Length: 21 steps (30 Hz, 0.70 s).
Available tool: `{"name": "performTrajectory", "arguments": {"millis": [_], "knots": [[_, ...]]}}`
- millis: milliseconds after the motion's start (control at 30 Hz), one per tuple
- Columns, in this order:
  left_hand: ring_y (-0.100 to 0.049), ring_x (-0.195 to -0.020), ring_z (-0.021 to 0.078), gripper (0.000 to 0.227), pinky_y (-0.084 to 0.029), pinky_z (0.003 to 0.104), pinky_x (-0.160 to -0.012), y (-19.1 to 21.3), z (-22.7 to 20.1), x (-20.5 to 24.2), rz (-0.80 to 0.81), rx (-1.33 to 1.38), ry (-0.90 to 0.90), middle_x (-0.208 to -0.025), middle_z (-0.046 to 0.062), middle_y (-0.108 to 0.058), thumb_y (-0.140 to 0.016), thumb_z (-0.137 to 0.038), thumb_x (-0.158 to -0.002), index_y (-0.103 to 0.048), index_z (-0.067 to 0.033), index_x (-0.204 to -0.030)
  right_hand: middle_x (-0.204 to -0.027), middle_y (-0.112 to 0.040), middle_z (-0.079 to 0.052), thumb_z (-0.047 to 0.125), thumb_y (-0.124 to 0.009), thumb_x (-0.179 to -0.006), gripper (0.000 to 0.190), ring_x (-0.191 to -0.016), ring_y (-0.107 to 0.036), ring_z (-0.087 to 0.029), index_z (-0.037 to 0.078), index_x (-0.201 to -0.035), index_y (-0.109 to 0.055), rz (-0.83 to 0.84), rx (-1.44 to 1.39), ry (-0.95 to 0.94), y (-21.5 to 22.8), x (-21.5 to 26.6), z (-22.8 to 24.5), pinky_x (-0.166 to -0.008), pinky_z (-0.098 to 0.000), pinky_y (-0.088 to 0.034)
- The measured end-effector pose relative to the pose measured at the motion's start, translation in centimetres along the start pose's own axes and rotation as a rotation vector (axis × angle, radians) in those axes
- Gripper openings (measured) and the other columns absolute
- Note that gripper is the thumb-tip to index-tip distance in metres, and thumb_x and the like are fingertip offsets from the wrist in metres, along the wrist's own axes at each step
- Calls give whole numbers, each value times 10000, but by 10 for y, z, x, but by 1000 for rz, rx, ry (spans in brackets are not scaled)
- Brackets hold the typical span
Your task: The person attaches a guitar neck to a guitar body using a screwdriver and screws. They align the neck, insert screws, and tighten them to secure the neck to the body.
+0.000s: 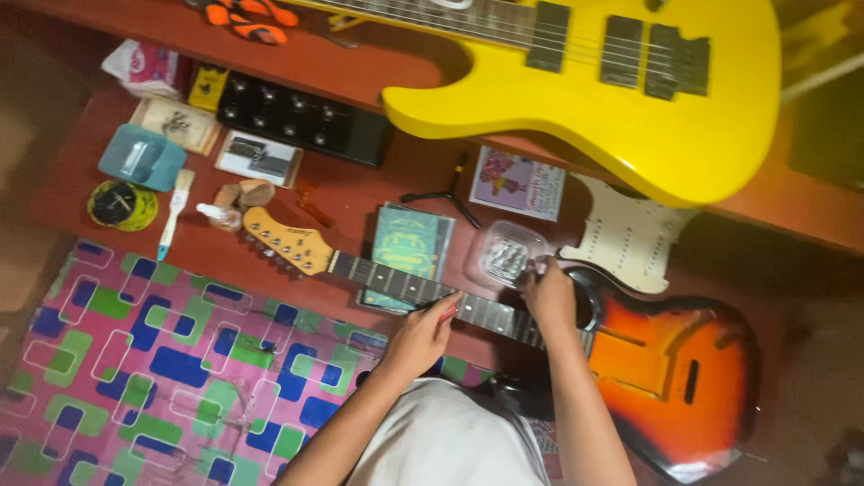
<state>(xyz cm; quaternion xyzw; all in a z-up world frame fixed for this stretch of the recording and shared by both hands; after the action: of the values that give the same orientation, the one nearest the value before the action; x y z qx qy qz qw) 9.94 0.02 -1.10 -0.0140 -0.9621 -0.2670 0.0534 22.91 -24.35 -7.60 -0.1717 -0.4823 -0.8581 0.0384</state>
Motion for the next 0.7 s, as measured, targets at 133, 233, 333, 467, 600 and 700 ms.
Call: {"name": "performTrajectory", "arguments": {"millis": [133,233,333,467,600,700], "knots": [[-745,-944,383,508,-608,481,-798,23,9,-6,65,-1,5,-1041,164,-782,-567,-98,-926,-632,-258,-1403,-992,-750,-309,141,-555,-986,486,-866,-773,-370,-53,-1431,-545,-15,-67,-121,39,27,48,-797,-513,-612],[-744,-898,388,529,-597,499,-753,29,13,-11,119,-41,-14,-983,169,-784,-586,-121,-921,-616,-293,-1420,-1109,-703,-380,-14,-738,-824,563,-1095,-675,-535,-92,-1361,-587,-38,54,-114,49,19,58,-902,-622,-559],[-733,-885,431,515,-582,536,-744,27,11,-12,191,-24,-13,-935,210,-773,-588,-147,-923,-598,-248,-1428,-1076,-710,-357,-14,-709,-869,445,-1071,-680,-529,-65,-1301,-614,-136,14,-135,51,0,45,-860,-622,-569],[-747,-820,410,482,-586,533,-720,29,11,-18,236,-108,11,-822,158,-769,-579,-232,-925,-597,-324,-1398,-972,-719,-342,-20,-906,-674,540,-982,-703,-534,-89,-1159,-678,-113,67,-176,32,-54,10,-796,-625,-576],[-752,-808,397,481,-593,531,-705,18,28,-21,222,-140,0,-780,145,-766,-577,-233,-921,-588,-332,-1392,-807,-759,-232,44,-857,-815,383,-806,-772,-378,-172,-1079,-685,195,-15,-467,41,-47,48,-866,-481,-591],[-757,-805,398,517,-600,533,-705,12,22,-23,218,-222,-54,-855,146,-782,-600,-202,-890,-596,-336,-1390,-667,-706,-236,48,-883,-764,301,-605,-738,-367,-107,-924,-681,-62,-40,-245,30,-66,21,-601,-481,-609]]}}
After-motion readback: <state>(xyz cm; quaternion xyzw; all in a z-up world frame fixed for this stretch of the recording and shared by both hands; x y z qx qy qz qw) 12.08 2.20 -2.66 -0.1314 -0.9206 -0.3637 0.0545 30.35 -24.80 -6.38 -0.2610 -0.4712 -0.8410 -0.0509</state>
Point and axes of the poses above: each hand's wrist, its own x-axis away from the middle knuckle, its own y-axis out of the back of the hand, z = x × y, the point moved 10 cm from there along -x, towards the middle knuckle
